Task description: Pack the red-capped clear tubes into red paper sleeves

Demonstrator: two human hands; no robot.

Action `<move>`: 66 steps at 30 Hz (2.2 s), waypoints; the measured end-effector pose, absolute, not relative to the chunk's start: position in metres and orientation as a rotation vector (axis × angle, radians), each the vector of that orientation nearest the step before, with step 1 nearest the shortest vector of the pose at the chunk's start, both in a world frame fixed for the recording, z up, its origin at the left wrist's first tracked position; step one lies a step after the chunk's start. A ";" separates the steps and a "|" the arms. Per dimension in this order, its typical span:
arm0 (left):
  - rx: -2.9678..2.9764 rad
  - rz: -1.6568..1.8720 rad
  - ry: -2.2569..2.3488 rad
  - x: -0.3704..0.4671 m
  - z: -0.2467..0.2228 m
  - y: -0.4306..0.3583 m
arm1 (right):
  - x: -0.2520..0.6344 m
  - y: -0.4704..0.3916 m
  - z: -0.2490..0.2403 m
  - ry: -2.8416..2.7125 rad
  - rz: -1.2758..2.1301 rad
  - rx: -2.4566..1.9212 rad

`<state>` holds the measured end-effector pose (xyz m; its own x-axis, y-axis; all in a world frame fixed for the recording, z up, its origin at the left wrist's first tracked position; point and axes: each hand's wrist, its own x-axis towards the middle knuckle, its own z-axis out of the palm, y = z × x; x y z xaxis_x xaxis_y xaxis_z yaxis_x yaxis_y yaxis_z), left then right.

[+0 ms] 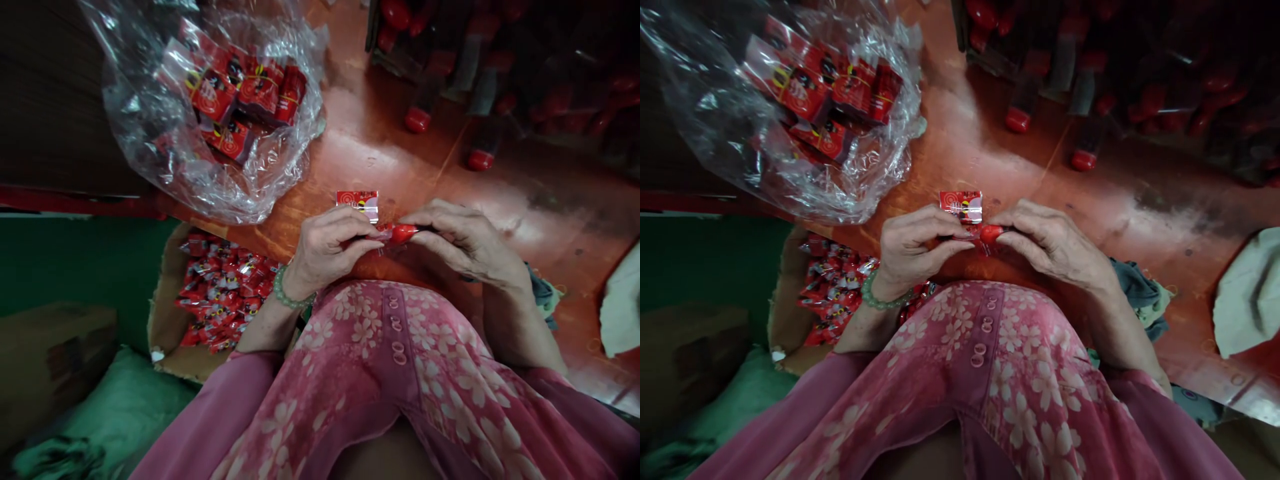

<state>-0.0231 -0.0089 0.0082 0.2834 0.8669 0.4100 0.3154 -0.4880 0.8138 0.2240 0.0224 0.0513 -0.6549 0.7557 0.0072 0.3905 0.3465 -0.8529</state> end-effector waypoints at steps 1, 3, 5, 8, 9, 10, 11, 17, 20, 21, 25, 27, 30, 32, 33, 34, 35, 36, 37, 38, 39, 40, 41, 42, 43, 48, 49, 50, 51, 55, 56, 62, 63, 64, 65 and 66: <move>1.949 1.155 1.069 -0.024 0.008 -0.009 | 0.226 0.023 0.054 -2.216 1.256 -1.020; 1.928 1.122 1.091 -0.024 0.007 -0.010 | 0.229 0.024 0.060 -2.159 1.268 -1.083; 1.892 1.107 1.095 -0.024 0.006 -0.010 | 0.231 0.024 0.064 -2.057 1.232 -1.174; 1.840 1.097 1.081 -0.023 0.004 -0.008 | 0.229 0.023 0.065 -2.013 1.221 -1.211; 1.829 1.098 1.079 -0.023 0.004 -0.008 | 0.228 0.023 0.064 -2.032 1.236 -1.184; 1.819 1.101 1.077 -0.022 0.004 -0.007 | 0.226 0.023 0.062 -2.054 1.251 -1.149; 1.809 1.104 1.073 -0.022 0.004 -0.007 | 0.225 0.023 0.060 -2.074 1.262 -1.120; 1.782 1.097 1.040 -0.019 0.000 -0.005 | 0.223 0.024 0.052 -2.230 1.261 -1.048; 1.773 1.106 1.014 -0.018 -0.003 -0.005 | 0.225 0.024 0.052 -2.329 1.276 -1.033; 1.767 1.093 1.010 -0.017 -0.004 -0.006 | 0.225 0.025 0.052 -2.351 1.294 -1.033; 1.745 1.025 1.000 -0.015 -0.007 -0.007 | 0.226 0.029 0.052 -2.410 1.400 -1.030; 1.728 1.010 0.999 -0.014 -0.009 -0.008 | 0.225 0.031 0.051 -2.434 1.434 -1.012; 1.698 0.934 1.036 -0.014 -0.010 -0.008 | 0.224 0.036 0.050 -2.445 1.499 -0.975; 1.679 0.857 1.048 -0.014 -0.010 -0.009 | 0.223 0.038 0.050 -2.433 1.538 -0.973; 1.668 0.827 1.042 -0.015 -0.009 -0.009 | 0.223 0.039 0.050 -2.424 1.549 -0.982; 1.652 0.806 1.032 -0.015 -0.009 -0.010 | 0.222 0.039 0.050 -2.414 1.555 -0.993; 1.632 0.791 1.023 -0.015 -0.008 -0.010 | 0.222 0.040 0.049 -2.407 1.560 -1.006; 1.612 0.782 1.017 -0.015 -0.007 -0.010 | 0.221 0.040 0.049 -2.401 1.565 -1.015; 1.595 0.778 1.012 -0.015 -0.006 -0.011 | 0.221 0.040 0.049 -2.395 1.569 -1.018; 1.584 0.775 1.014 -0.014 -0.005 -0.011 | 0.220 0.040 0.049 -2.391 1.572 -1.018; 1.580 0.774 1.023 -0.013 -0.005 -0.011 | 0.219 0.040 0.049 -2.390 1.569 -1.020; 1.583 0.774 1.038 -0.012 -0.006 -0.011 | 0.218 0.040 0.048 -2.391 1.561 -1.024; 1.588 0.777 1.055 -0.011 -0.006 -0.011 | 0.218 0.040 0.048 -2.394 1.548 -1.032; 1.592 0.785 1.074 -0.009 -0.007 -0.011 | 0.217 0.040 0.048 -2.395 1.537 -1.041; 1.594 0.795 1.092 -0.008 -0.008 -0.010 | 0.217 0.040 0.047 -2.394 1.534 -1.051; 1.610 0.835 1.106 -0.002 -0.009 -0.010 | 0.218 0.039 0.049 -2.338 1.530 -1.138; 1.618 0.838 1.095 -0.001 -0.008 -0.010 | 0.218 0.038 0.050 -2.336 1.525 -1.148; 1.629 0.840 1.086 -0.001 -0.008 -0.009 | 0.219 0.039 0.051 -2.339 1.525 -1.150; 1.644 0.842 1.077 -0.001 -0.007 -0.009 | 0.220 0.039 0.051 -2.344 1.538 -1.146; 1.698 0.838 1.084 0.000 -0.004 -0.008 | 0.222 0.040 0.051 -2.305 1.610 -1.130; 1.692 0.841 1.080 0.000 -0.003 -0.008 | 0.222 0.040 0.051 -2.295 1.620 -1.122; 1.441 0.840 0.993 0.008 -0.001 -0.011 | 0.224 0.037 0.058 -2.464 1.466 -1.086; 1.399 0.835 0.981 0.009 0.000 -0.011 | 0.224 0.037 0.059 -2.466 1.450 -1.078; 1.367 0.824 0.971 0.011 0.000 -0.011 | 0.224 0.037 0.060 -2.452 1.449 -1.076; 1.343 0.811 0.967 0.012 0.000 -0.011 | 0.224 0.036 0.060 -2.429 1.456 -1.075; 1.326 0.791 0.968 0.012 0.000 -0.010 | 0.223 0.035 0.059 -2.407 1.464 -1.079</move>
